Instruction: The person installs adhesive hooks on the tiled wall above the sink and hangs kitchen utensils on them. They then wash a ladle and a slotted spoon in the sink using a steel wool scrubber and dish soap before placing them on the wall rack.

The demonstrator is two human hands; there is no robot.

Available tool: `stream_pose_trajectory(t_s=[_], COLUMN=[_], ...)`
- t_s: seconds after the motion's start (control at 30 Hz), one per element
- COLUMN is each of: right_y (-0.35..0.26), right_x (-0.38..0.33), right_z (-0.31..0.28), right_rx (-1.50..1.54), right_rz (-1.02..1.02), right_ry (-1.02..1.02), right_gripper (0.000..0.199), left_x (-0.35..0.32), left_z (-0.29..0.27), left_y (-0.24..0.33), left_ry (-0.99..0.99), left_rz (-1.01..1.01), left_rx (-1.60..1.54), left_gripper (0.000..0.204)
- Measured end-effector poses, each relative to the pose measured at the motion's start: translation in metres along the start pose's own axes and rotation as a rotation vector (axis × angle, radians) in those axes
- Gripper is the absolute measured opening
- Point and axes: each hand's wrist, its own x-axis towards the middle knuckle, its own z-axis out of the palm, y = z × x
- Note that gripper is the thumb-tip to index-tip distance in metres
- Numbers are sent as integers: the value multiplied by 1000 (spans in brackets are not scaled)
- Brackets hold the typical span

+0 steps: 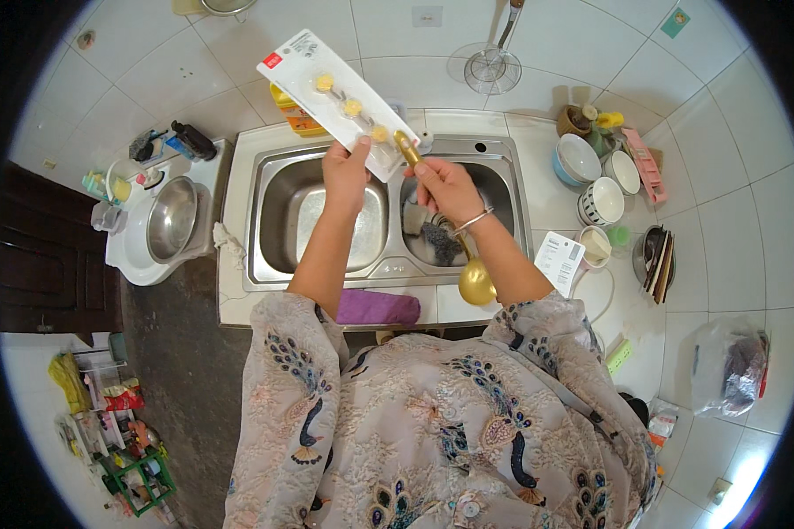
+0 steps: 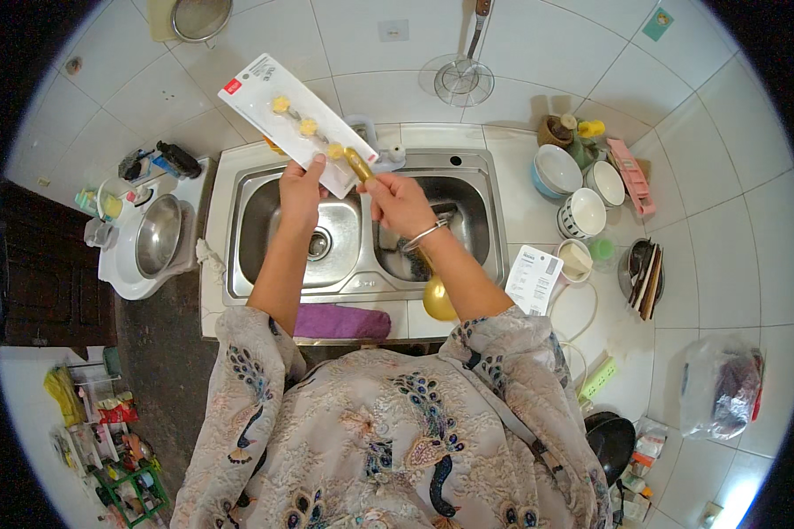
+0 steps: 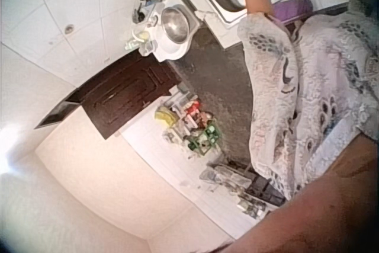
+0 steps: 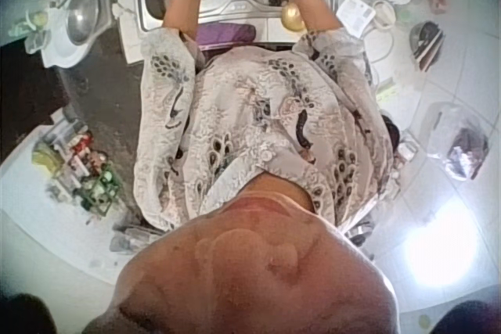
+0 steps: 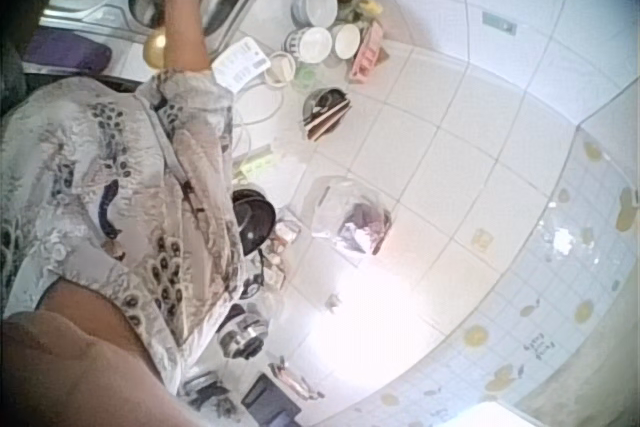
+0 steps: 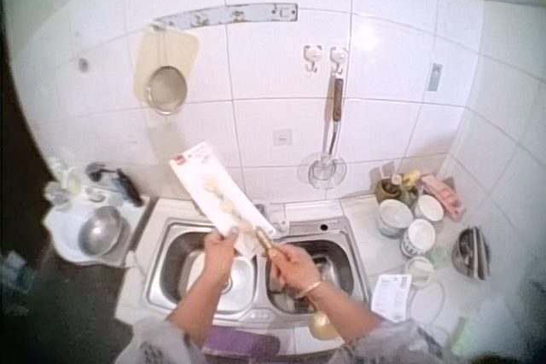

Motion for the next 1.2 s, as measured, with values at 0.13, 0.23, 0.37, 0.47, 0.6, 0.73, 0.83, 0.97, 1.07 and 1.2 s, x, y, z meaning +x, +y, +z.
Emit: stream_pose_trajectory(t_s=[0.13, 0.23, 0.37, 0.47, 0.6, 0.73, 0.83, 0.97, 1.07, 1.2], right_y=[-30, -29, 51, 109, 163, 205, 198, 201, 187, 117], right_x=[-9, -13, -6, -26, -57, -77, -85, -90, -87, -78], right_z=[-20, -31, -43, -41, -39, -40, -37, -41, -47, -56], right_rx=[-174, -659, -896, -896, -1027, -1194, -1218, -1164, -971, 197], right_rz=[-213, -142, -242, -347, -413, -357, -146, -134, -92, 268], right_ry=[57, 74, 49, 22, -107, -178, -286, -311, -124, 116], right_gripper=[25, 18, 17, 21, 28, 34, 31, 31, 31, 32], left_x=[10, 6, -2, -7, -20, -37, -51, -63, -74, -80], left_z=[-21, -32, -36, -36, -40, -35, -30, -23, -16, -6], left_y=[-12, -6, 1, 0, -6, -10, -9, -15, -14, -22], left_ry=[78, 89, 12, -74, -130, -210, -247, -302, -328, -358], left_rz=[91, 59, -91, -139, -185, -232, -249, -290, -305, -314], left_rx=[65, 79, 130, 42, 70, 89, 168, 147, 250, 216], left_gripper=[16, 16, 14, 15, 17, 17, 17, 19, 20, 21])
